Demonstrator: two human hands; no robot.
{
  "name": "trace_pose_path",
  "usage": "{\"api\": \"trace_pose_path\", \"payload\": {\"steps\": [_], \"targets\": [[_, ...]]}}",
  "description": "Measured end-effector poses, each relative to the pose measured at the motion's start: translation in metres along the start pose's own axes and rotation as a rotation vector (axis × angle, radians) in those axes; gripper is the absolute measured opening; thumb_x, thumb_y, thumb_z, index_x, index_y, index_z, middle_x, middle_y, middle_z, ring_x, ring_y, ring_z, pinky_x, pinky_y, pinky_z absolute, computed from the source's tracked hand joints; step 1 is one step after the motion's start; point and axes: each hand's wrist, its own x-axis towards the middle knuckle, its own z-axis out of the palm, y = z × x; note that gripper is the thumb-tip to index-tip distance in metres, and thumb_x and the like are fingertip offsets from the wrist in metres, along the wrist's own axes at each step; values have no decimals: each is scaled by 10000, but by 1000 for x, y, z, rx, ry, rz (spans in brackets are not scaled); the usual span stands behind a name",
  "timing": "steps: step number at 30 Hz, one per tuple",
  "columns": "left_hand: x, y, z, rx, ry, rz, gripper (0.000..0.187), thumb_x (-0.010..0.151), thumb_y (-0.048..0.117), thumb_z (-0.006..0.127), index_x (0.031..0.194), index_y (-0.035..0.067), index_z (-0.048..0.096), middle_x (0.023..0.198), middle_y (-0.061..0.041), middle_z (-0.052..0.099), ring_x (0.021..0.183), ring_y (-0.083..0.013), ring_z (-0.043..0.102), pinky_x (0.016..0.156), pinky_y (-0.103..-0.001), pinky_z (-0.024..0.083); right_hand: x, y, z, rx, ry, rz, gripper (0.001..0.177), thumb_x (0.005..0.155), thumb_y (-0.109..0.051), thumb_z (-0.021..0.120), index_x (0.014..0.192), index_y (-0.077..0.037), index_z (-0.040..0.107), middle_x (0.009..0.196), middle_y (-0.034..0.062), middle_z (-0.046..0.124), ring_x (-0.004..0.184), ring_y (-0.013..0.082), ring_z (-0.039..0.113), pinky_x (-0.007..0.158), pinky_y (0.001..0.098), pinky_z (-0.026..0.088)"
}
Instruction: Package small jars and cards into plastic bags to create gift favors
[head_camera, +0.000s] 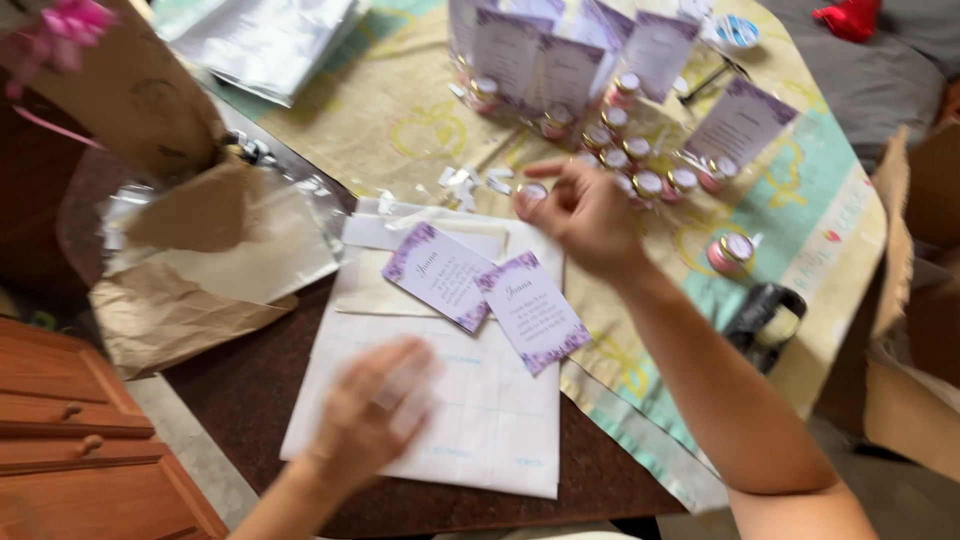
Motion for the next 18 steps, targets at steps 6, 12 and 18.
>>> {"api": "trace_pose_path", "payload": {"steps": [6,12,18], "targets": [[-47,-113,-20,392,5,-602,669,817,394,822,1341,25,630,1469,-173,575,1384,-388,505,1140,-493,372,69,23,70,250,-199,29,220,915,-98,723,1122,-29,760,778,127,724,698,171,720,592,254,594],[-76,-134,5,314,-150,-816,792,807,578,777,1403,88,598,1549,-135,514,1471,-379,415,1215,-580,278,116,99,207,381,-429,126,280,900,-108,766,1144,27,739,967,235,767,859,272,771,699,344,638],[-79,-136,8,360,-176,-801,737,843,559,742,1418,122,596,1539,-108,518,1469,-336,430,1202,-549,312,140,108,279,533,-412,546,297,927,-115,570,1182,-27,694,863,80,742,698,143,735,592,224,629]]}}
